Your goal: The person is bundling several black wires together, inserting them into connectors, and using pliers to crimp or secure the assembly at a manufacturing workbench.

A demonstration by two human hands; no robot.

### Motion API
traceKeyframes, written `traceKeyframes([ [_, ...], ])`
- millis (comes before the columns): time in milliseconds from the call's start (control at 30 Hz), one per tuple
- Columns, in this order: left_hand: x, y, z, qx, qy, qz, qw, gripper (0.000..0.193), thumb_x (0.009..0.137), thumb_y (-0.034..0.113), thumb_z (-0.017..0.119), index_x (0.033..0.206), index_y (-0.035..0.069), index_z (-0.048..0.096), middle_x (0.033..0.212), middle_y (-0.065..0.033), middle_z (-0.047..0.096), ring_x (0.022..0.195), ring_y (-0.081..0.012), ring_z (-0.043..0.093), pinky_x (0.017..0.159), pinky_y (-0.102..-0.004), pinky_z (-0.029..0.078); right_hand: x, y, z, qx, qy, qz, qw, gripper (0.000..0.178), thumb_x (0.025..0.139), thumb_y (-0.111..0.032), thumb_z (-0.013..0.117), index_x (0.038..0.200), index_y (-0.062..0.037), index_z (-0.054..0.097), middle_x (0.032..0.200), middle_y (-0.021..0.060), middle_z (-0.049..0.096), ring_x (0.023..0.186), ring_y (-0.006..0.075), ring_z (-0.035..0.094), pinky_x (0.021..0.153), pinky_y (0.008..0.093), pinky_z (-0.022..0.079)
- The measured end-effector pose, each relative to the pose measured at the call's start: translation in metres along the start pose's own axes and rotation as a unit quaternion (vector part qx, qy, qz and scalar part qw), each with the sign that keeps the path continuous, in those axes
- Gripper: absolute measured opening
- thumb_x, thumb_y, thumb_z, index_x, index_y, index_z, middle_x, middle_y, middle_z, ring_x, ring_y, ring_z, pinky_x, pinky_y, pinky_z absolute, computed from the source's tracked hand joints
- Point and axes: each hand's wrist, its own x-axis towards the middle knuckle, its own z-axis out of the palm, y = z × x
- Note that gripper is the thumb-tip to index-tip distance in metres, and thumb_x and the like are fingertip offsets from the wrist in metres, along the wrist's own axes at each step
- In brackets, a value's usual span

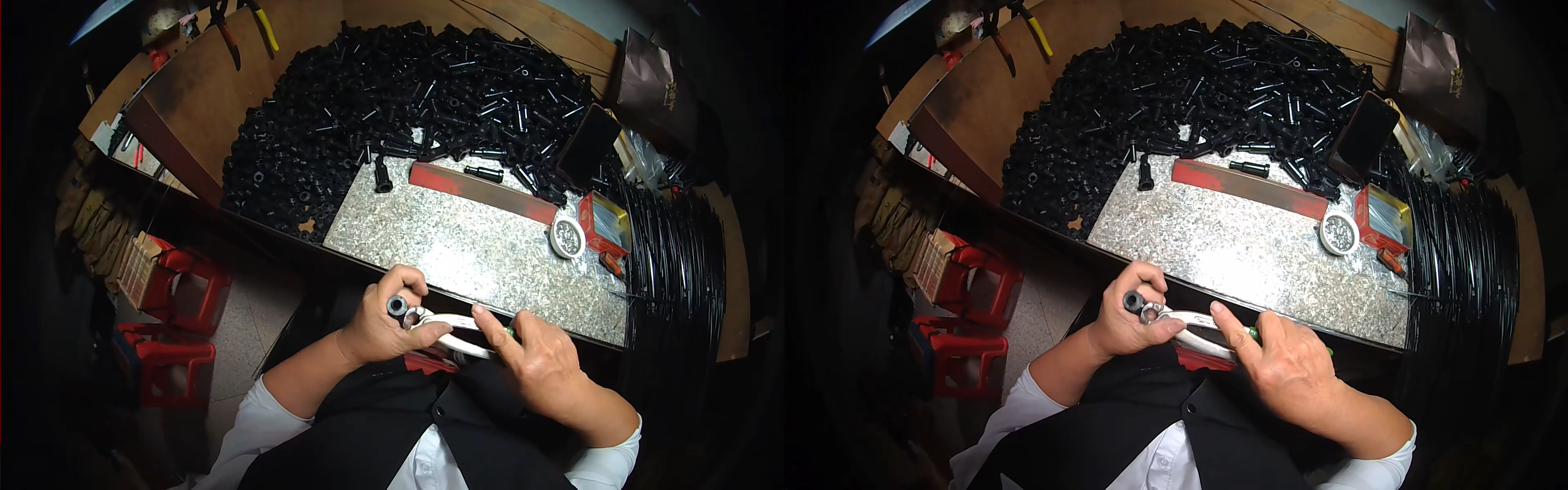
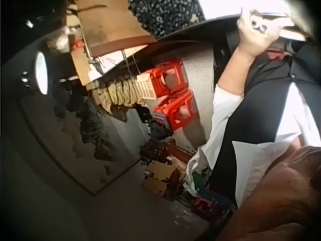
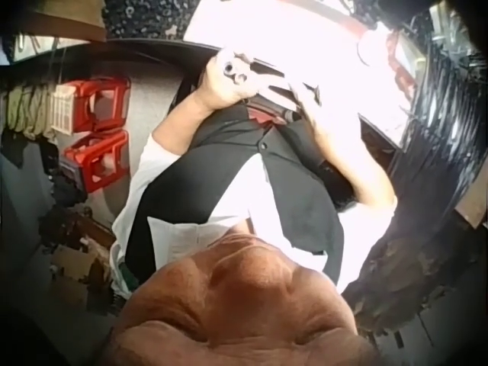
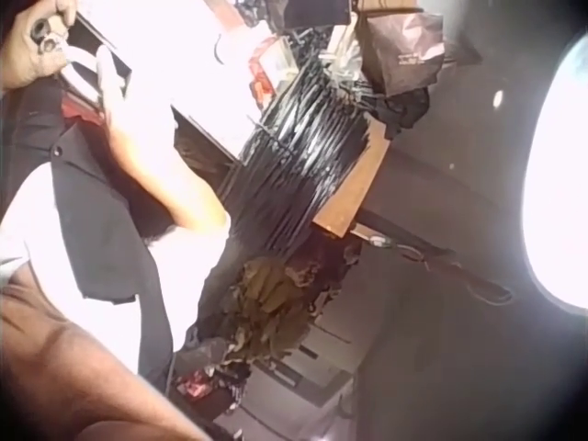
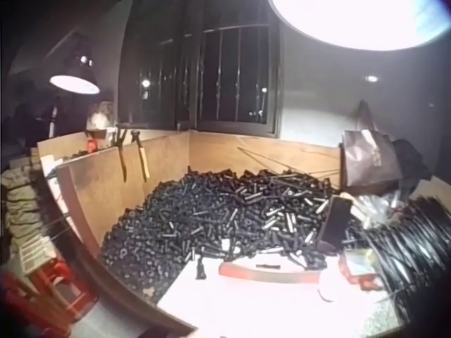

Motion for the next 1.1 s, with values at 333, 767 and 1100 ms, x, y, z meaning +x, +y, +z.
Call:
traceKeyframes([
  [333,-0.001,0.003,-0.010,-0.046,-0.053,-0.022,0.997,0.048,0.070,0.017,0.083,0.097,0.004,0.045,0.063,0.0059,0.046,0.058,-0.0005,0.040,0.056,-0.0187,0.035,0.007,0.001,-0.003,0.132,-0.073,-0.002,0.989,0.071,0.073,-0.006,0.068,0.139,-0.0108,0.045,0.074,0.0104,0.047,0.057,0.0248,0.053,0.052,0.0363,0.047],
  [767,0.033,0.128,-0.138,-0.290,0.020,0.158,0.944,0.070,0.084,0.055,0.062,0.115,-0.002,0.036,0.057,0.0026,0.035,0.043,-0.0044,0.033,0.039,-0.0195,0.025,0.008,0.029,0.013,0.216,0.064,0.086,0.970,0.079,0.065,0.014,0.065,0.139,-0.0036,0.043,0.086,0.0153,0.054,0.073,0.0260,0.054,0.069,0.0314,0.046],
  [1100,-0.032,0.204,-0.180,0.043,0.180,0.144,0.972,0.030,0.096,0.018,0.052,0.114,-0.004,0.043,0.061,0.0025,0.042,0.044,-0.0032,0.031,0.040,-0.0201,0.023,0.064,0.042,0.061,0.167,0.013,0.122,0.978,0.070,0.076,-0.005,0.072,0.138,-0.0021,0.040,0.123,0.0246,0.055,0.112,0.0379,0.056,0.094,0.0389,0.044],
])
